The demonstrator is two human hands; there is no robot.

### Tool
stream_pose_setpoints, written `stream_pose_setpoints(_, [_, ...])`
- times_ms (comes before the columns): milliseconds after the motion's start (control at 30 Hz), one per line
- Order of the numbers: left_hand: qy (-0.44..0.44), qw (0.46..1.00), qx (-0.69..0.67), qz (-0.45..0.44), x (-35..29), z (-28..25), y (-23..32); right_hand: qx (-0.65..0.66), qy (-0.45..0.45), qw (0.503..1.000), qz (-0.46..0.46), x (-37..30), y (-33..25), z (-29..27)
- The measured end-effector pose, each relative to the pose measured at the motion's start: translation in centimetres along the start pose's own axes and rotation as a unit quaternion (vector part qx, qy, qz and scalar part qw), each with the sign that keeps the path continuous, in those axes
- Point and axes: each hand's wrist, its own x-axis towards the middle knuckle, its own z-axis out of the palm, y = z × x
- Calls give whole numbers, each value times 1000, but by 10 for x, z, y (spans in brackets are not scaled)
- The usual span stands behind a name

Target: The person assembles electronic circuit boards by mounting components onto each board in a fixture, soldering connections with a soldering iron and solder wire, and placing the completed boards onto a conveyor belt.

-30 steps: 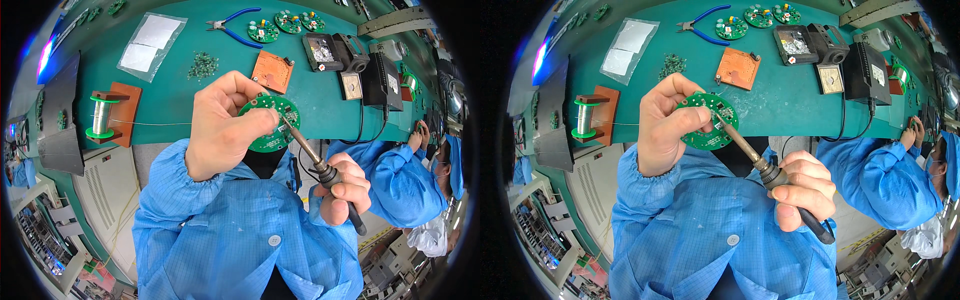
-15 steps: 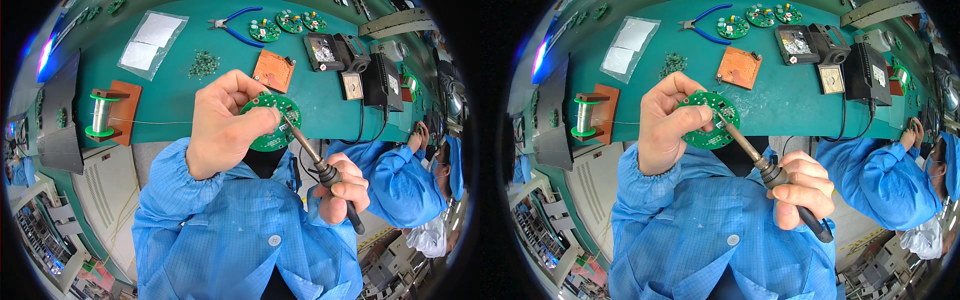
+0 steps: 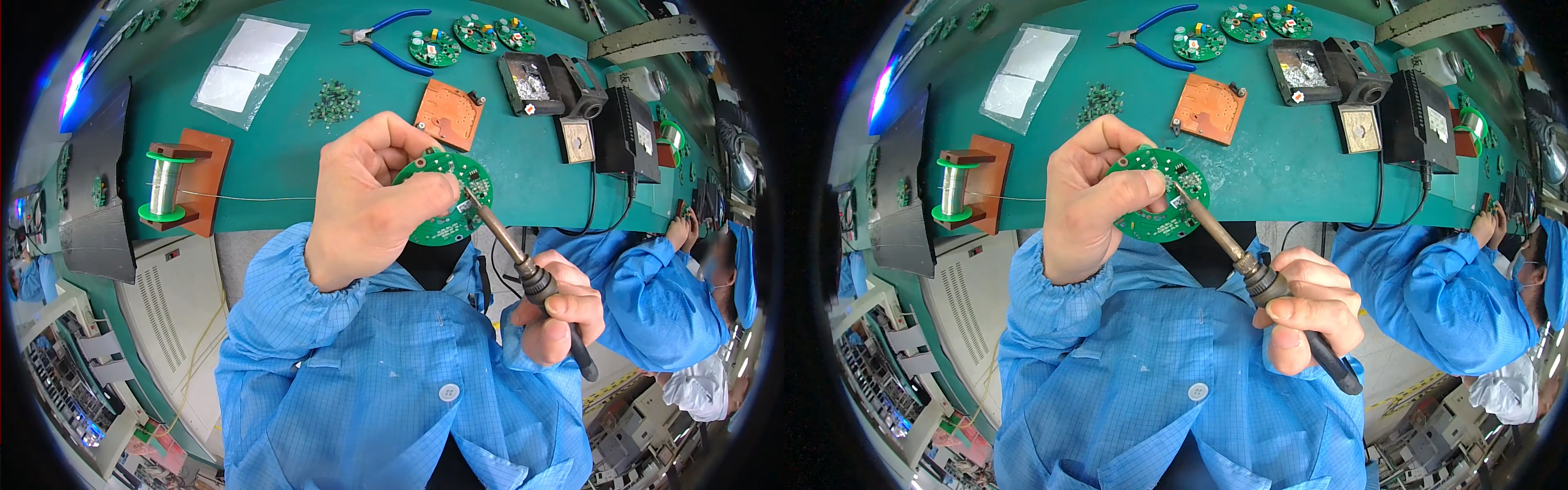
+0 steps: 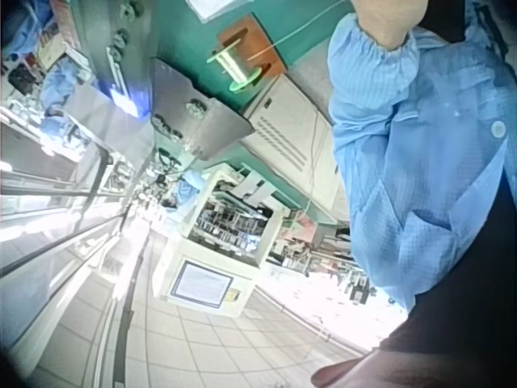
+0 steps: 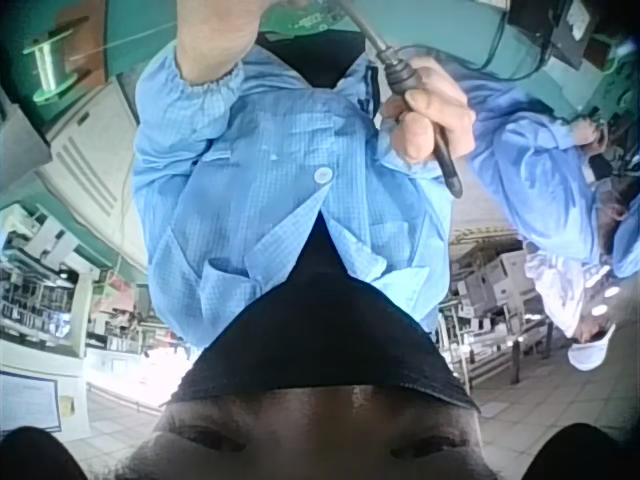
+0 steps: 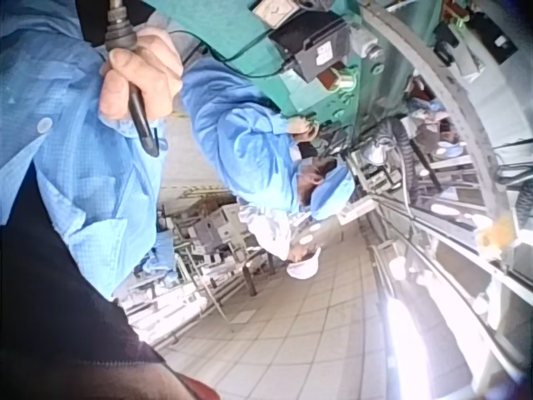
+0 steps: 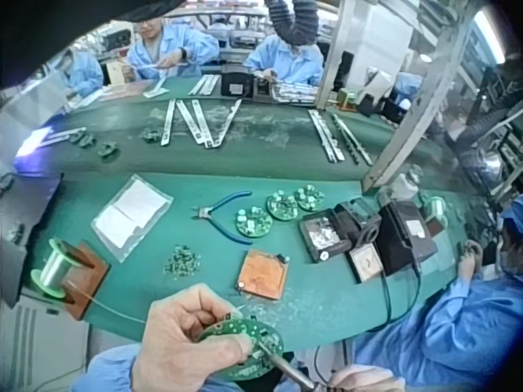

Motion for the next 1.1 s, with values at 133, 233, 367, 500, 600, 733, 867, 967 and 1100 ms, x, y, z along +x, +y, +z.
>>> stream_pose_setpoints(133, [1, 1000, 0, 4, 0, 1, 0, 7, 34, 999, 14, -2, -1, 4])
stream_pose_setpoints(233, [2, 1000, -3, 9, 0, 0, -2, 8, 24, 1000, 3, -2, 2, 5])
stream_pose_setpoints(367, [1, 1000, 8, 2, -1, 0, -1, -18, 21, 999, 15, -3, -1, 4])
stream_pose_setpoints(500, [1, 998, 56, 24, -2, 1, -3, 3, 34, 999, 20, -4, -2, 6])
stream_pose_setpoints(600, [1, 998, 56, 26, -2, 2, -4, -4, 37, 999, 19, -4, -1, 7])
stream_pose_setpoints(733, [6, 998, 54, 28, -4, 0, -3, 17, 15, 1000, 3, -2, 0, 8])
stream_pose_setpoints(867, [5, 998, 60, 33, -3, 2, -4, 12, 5, 1000, -8, -4, 0, 6])
stream_pose_setpoints(967, [8, 1000, 16, 12, -4, 0, -1, 18, 5, 1000, -11, -5, 0, 8])
stream_pose_setpoints(1100, [-5, 1000, 2, 8, -5, 0, 1, -1, -29, 1000, -7, -8, -1, 3])
